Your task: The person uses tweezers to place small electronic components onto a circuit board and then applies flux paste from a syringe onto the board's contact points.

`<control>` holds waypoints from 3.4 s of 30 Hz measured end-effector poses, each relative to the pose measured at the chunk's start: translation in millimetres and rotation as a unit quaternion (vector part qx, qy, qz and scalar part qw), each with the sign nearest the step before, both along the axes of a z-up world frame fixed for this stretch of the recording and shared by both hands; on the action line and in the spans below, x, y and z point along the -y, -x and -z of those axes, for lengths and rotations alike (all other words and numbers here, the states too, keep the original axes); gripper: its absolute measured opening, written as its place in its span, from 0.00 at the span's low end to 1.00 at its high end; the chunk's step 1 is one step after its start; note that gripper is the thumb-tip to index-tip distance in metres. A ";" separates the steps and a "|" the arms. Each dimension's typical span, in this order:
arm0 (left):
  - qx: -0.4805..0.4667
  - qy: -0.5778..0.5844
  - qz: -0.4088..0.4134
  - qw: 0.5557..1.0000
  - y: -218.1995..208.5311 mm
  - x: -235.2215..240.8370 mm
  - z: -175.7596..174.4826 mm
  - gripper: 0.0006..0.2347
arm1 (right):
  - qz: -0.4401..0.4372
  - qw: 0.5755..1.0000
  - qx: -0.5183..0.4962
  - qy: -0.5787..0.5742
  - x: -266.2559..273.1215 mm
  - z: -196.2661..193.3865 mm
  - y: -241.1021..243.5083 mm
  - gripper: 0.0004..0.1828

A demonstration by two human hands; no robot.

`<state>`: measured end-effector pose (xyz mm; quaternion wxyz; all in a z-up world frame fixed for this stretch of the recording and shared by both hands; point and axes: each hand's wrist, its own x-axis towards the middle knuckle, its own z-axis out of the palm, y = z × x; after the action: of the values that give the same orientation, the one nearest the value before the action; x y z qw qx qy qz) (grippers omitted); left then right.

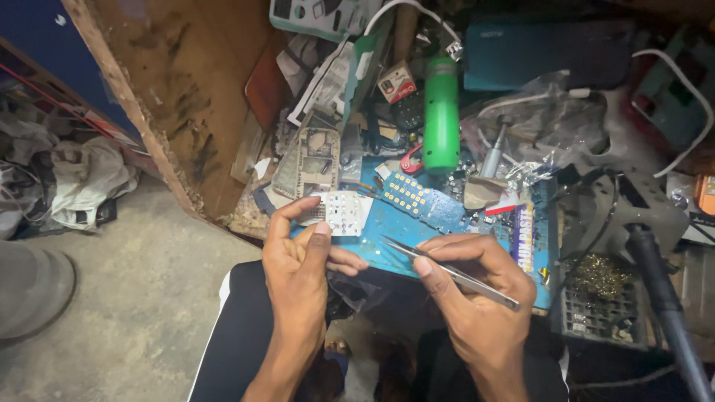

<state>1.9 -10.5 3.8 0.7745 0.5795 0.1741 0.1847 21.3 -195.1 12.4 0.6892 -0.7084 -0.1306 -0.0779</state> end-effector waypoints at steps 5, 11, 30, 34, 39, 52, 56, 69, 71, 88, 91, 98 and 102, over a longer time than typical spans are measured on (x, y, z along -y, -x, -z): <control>-0.002 0.020 0.010 1.000 1.4 -2.1 1.1 0.16 | -0.009 0.999 -0.045 -0.028 3.7 -1.2 0.0 0.07; -0.003 0.024 0.015 1.000 1.5 -4.8 1.6 0.16 | -0.033 0.998 -0.051 -0.009 6.0 -0.6 -0.3 0.07; -0.002 0.010 0.029 1.000 0.2 -8.6 6.9 0.14 | -0.040 0.997 -0.063 0.027 6.5 0.1 -0.2 0.06; -0.003 0.007 0.029 1.000 0.2 -8.2 5.6 0.13 | -0.045 0.997 -0.054 0.032 6.7 0.8 1.0 0.06; -0.009 0.004 0.027 1.000 -0.1 -8.1 3.8 0.14 | -0.049 0.996 -0.070 0.031 6.1 1.0 -0.2 0.06; -0.016 0.005 0.024 1.000 0.1 -6.9 3.0 0.14 | -0.032 0.998 -0.041 0.033 3.9 1.9 0.9 0.05; -0.009 0.006 0.030 0.999 0.4 -7.7 3.2 0.14 | -0.011 0.997 -0.059 0.044 2.1 -0.1 1.6 0.04; 0.009 0.006 0.032 0.999 2.1 -7.6 9.1 0.14 | 0.009 0.996 -0.083 -0.005 -2.3 -5.6 4.1 0.04; 0.011 0.002 0.036 0.999 0.8 -6.5 10.1 0.14 | 0.003 0.995 -0.087 -0.059 -4.5 -6.1 4.1 0.03; 0.010 -0.018 0.050 0.999 3.0 -8.0 10.7 0.15 | 0.012 0.981 -0.148 -0.123 -32.4 -5.8 -2.1 0.03; 0.014 -0.021 0.049 0.998 3.8 -6.8 10.5 0.15 | 0.009 0.979 -0.156 -0.131 -34.5 -6.2 -3.6 0.03; 0.018 -0.022 0.047 0.998 3.2 -6.7 11.4 0.15 | 0.009 0.974 -0.180 -0.134 -38.2 -8.7 -6.2 0.02; 0.018 -0.029 0.045 0.998 4.3 -6.0 11.1 0.15 | 0.012 0.972 -0.187 -0.140 -39.3 -8.1 -7.5 0.03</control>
<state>-2.4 -4.5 -7.3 0.7679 0.6055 0.1287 0.1650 28.8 -155.8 20.5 0.7928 -0.6084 0.0212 0.0298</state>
